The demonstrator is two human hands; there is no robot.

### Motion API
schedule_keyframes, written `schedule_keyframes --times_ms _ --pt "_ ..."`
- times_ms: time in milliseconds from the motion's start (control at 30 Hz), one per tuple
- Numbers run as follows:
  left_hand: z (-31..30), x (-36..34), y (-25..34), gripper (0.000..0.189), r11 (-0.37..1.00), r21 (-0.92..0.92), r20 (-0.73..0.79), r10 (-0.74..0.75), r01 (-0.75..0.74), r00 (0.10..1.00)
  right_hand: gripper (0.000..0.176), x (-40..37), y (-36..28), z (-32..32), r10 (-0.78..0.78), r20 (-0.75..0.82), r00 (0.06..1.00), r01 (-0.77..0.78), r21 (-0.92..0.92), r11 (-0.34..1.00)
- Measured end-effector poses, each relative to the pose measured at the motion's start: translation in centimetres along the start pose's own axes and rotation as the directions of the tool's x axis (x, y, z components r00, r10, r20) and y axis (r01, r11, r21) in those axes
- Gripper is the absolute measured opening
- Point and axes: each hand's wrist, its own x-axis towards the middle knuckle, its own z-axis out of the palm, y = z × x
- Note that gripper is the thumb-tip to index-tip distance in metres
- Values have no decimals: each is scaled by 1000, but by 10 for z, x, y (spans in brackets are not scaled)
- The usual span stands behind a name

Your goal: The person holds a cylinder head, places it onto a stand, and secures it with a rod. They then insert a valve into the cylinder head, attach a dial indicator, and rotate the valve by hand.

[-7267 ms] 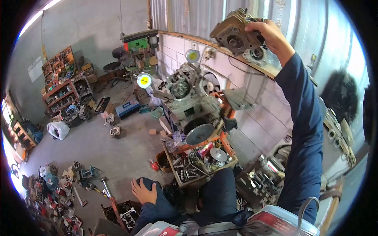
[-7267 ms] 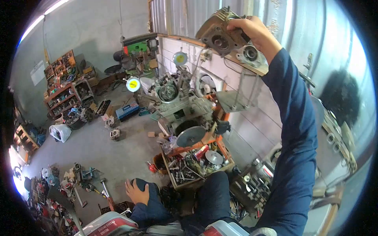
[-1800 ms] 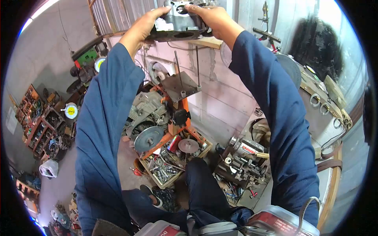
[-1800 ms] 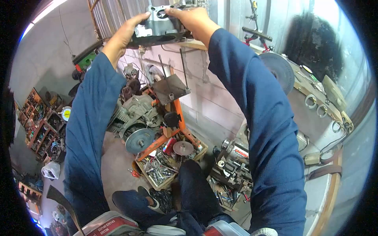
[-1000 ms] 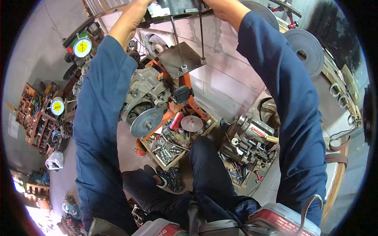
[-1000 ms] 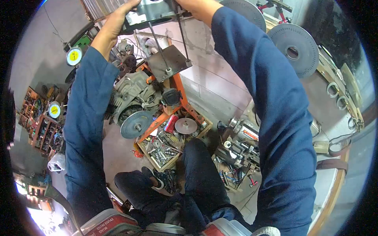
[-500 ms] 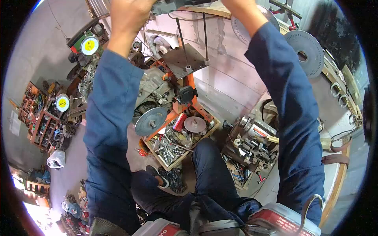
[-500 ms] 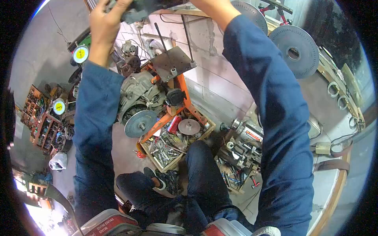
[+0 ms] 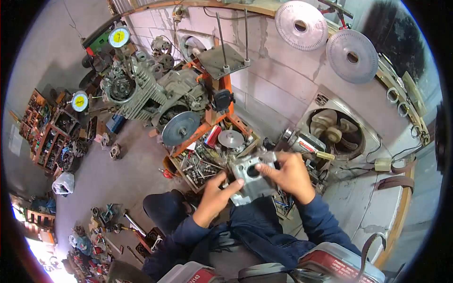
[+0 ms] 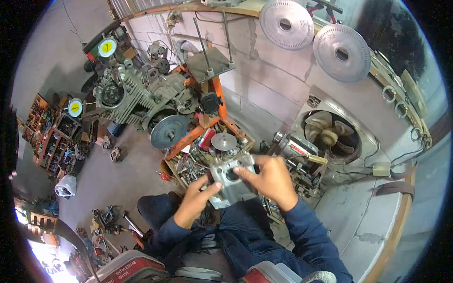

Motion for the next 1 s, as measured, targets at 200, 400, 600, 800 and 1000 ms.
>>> schedule_keyframes --times_ms 200,400,600,800,1000 --pt "-9 -39 -118 67 807 125 217 -590 578 777 55 -92 79 47 473 152 868 -448 -169 878" --pt "-43 24 -41 84 541 820 540 -625 -186 564 61 -128 92 69 346 -28 938 -341 -257 904" --pt "-50 194 110 40 705 301 -60 686 -642 725 61 -139 107 65 345 -26 938 -342 -226 912" --pt "-52 297 180 30 749 371 65 569 -549 820 58 -150 123 62 360 -94 928 -372 -210 904" --pt "-48 304 178 15 756 323 -21 608 -570 794 57 -149 119 54 427 -75 901 -434 -165 886"
